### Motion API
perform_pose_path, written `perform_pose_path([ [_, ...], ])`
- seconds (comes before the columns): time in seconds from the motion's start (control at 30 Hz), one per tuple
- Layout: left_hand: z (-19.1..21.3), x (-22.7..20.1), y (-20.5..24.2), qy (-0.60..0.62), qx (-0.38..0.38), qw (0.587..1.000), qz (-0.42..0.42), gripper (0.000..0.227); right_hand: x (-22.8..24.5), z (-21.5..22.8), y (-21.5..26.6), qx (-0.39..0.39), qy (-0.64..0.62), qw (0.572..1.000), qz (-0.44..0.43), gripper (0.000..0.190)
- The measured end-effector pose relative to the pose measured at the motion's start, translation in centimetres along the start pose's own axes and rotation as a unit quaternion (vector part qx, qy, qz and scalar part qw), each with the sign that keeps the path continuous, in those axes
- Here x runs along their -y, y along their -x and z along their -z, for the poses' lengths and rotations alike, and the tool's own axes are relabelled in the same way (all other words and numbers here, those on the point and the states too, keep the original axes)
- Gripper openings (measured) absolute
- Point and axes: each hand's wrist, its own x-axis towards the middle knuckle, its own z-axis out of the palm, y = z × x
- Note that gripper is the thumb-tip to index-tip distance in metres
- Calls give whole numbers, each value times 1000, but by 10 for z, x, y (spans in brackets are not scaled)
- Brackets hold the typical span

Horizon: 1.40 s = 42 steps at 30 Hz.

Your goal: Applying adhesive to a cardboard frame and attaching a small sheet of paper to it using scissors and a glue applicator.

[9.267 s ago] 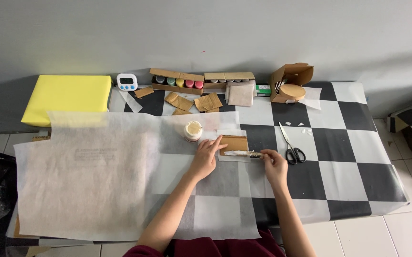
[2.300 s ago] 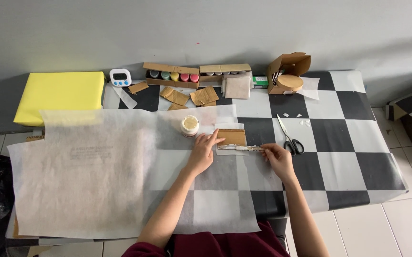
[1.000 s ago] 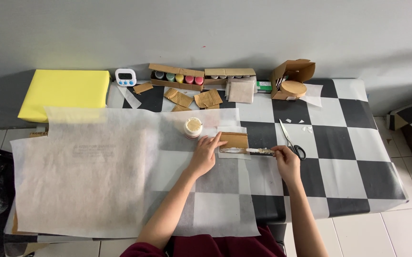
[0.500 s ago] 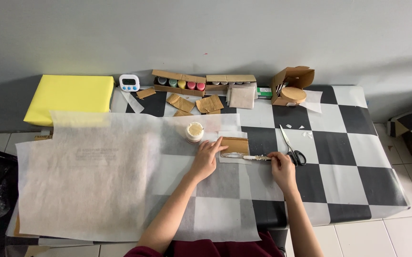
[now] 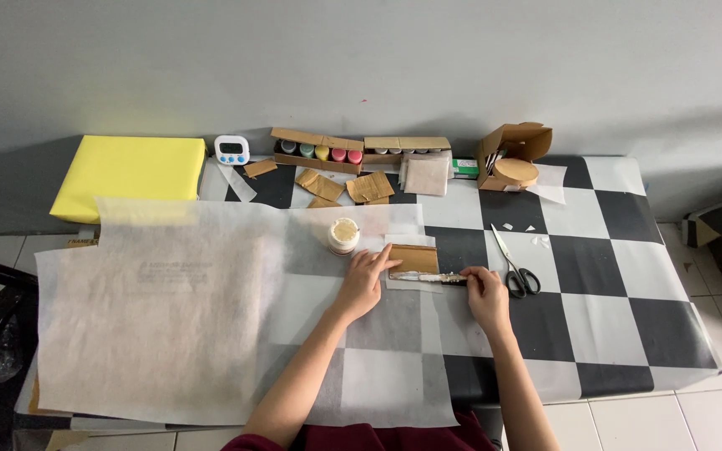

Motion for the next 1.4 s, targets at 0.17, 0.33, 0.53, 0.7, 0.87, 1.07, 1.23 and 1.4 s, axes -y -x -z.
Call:
perform_pose_path([
  [0.17, -1, 1, -2, 5, -1, 1000, 1, 79, 17, 21, 5, -13, -3, 1000, -7, 20],
  [0.33, 8, -10, 1, -21, -12, 1000, -2, 78, 30, 21, -8, -64, -203, 977, 9, 24],
  [0.53, -16, 14, 1, -2, -33, 999, -29, 81, 137, 18, -29, -23, -287, 947, 140, 22],
  [0.7, -11, 16, 6, -65, -305, 940, -137, 34, 202, -9, -47, 4, -87, 943, 321, 25],
  [0.87, 2, 44, -3, -131, -497, 855, -69, 88, 221, -45, -55, 13, 27, 898, 440, 19],
  [1.07, 20, 39, -1, 60, -390, 914, 90, 107, 216, -68, -63, 7, 144, 846, 514, 9],
  [1.23, 7, 60, -3, 39, -355, 930, 87, 76, 207, -89, -66, -18, 197, 800, 566, 12],
  [1.4, 6, 64, -5, 28, -339, 935, 97, 69, 204, -106, -65, 24, 231, 765, 601, 13],
])
